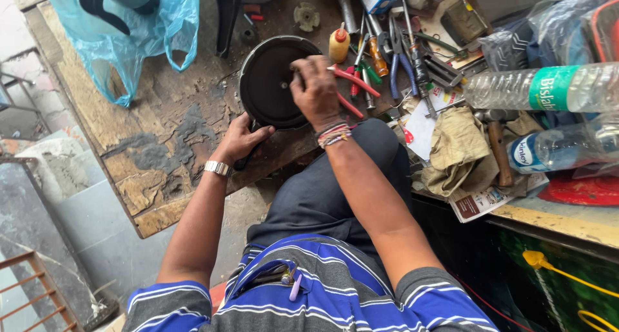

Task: The person repairs a pressure cooker lid by removing a small metal component with pliers, applying adhesive, and reinserting it. They then remove the handle from the pressure cooker pot using a screwdriver and place the handle on the table.

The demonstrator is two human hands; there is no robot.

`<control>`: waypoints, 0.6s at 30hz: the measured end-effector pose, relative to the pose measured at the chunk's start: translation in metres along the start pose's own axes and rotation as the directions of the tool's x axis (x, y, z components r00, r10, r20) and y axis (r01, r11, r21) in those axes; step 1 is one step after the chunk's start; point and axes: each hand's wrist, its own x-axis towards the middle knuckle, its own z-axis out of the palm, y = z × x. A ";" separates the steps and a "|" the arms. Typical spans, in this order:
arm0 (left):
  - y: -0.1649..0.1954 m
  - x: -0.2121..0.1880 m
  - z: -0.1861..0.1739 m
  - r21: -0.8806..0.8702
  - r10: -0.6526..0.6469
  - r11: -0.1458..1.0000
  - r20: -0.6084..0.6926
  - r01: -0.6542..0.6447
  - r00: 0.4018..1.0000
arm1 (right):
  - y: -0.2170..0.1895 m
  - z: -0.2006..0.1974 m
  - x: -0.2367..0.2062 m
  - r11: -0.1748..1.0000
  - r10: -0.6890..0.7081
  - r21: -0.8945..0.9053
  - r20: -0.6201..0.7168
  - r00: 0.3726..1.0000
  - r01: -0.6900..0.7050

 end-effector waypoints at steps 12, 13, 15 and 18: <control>0.008 -0.003 0.002 -0.048 0.001 0.999 0.019 0.000 1.000 | 0.009 0.007 -0.002 0.999 0.022 0.033 -0.033 0.999 -0.021; 0.007 -0.002 0.001 -0.037 0.013 0.999 0.021 -0.013 1.000 | 0.009 0.010 0.000 1.000 -0.004 -0.017 -0.019 1.000 0.003; 0.007 -0.002 0.001 -0.013 -0.006 1.000 0.019 0.007 1.000 | 0.009 0.015 0.002 0.998 -0.020 -0.054 0.046 0.999 0.023; 0.008 -0.001 0.000 0.026 -0.041 0.999 0.002 0.041 0.999 | 0.007 0.013 0.004 0.999 -0.016 -0.044 0.020 1.000 0.016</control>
